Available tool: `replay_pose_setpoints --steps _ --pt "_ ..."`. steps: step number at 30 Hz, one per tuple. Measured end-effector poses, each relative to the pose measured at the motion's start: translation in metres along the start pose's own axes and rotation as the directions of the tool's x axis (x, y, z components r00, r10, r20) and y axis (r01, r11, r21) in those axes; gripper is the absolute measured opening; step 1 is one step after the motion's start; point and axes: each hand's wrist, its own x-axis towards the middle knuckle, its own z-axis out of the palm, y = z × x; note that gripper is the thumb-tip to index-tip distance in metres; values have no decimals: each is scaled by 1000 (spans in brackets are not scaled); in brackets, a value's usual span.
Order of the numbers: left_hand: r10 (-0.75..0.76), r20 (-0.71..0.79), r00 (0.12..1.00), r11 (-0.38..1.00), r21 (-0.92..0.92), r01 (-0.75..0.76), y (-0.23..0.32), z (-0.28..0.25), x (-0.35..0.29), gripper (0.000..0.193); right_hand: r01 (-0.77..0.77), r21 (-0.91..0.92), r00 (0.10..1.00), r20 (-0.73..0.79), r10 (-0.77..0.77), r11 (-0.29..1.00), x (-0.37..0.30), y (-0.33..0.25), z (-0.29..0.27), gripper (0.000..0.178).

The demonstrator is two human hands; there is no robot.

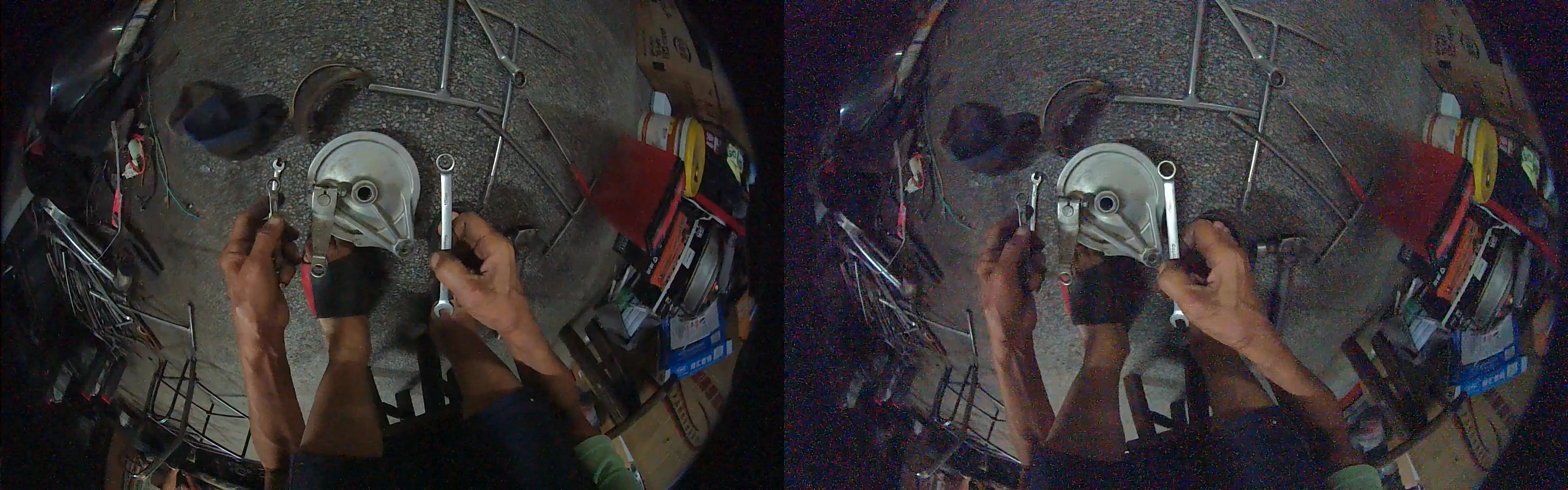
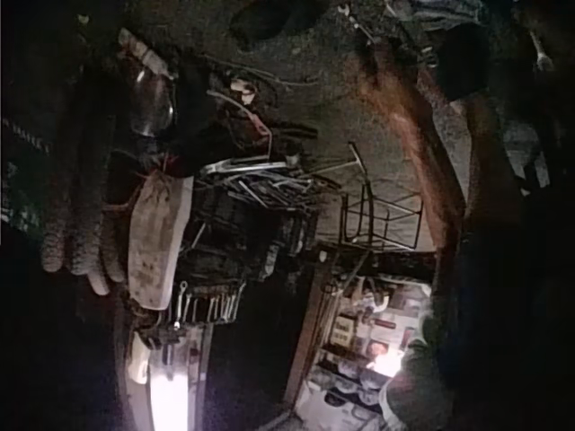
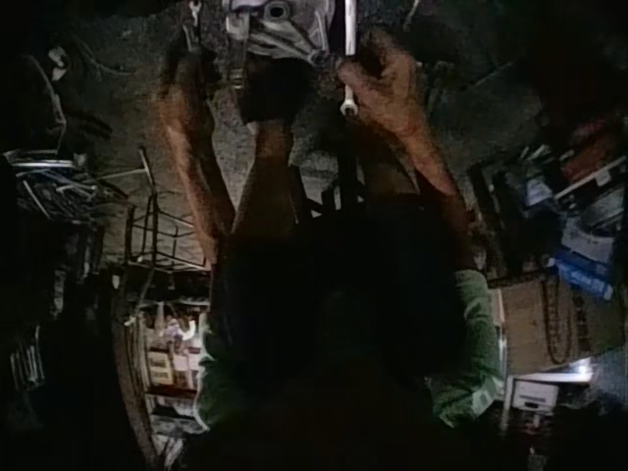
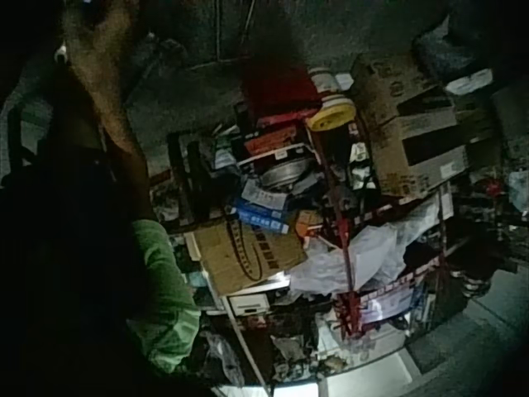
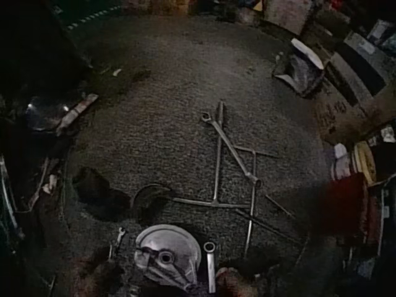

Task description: The person assembles a mechanical component, likely a brake assembly, by hand. They insert a metal clip into a circular housing, use a hammer to secure it, and then tighten a bolt with a wrench.

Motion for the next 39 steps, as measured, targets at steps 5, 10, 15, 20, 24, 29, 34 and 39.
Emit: replay_pose_setpoints --steps 5,10,15,20,24,29,34,39 --pt "-71 27 997 981 -180 74 -5 -3 8 21 166 13 985 -43 -165 986 3 19 7 26" --pt "32 55 998 997 68 -36 -14 -9 9 26 219 -67 975 -22 -221 973 5 27 9 26" --pt "250 131 959 877 390 -281 -15 2 8 34 165 -70 986 -12 -166 984 5 25 8 26" --pt "245 190 951 858 415 -304 -18 10 11 36 158 -154 987 62 -150 975 7 25 2 15" --pt "199 182 963 848 460 -262 -14 13 11 35 180 -132 983 52 -175 975 7 27 5 16" --pt "264 228 937 819 460 -343 -21 11 14 35 184 -147 982 68 -176 972 7 28 7 18" --pt "276 249 928 823 438 -362 -12 17 7 40 272 -232 962 68 -263 934 7 23 10 19" --pt "438 267 859 628 593 -504 -14 30 2 47 123 -7 992 -27 -124 992 -1 -1 15 15"
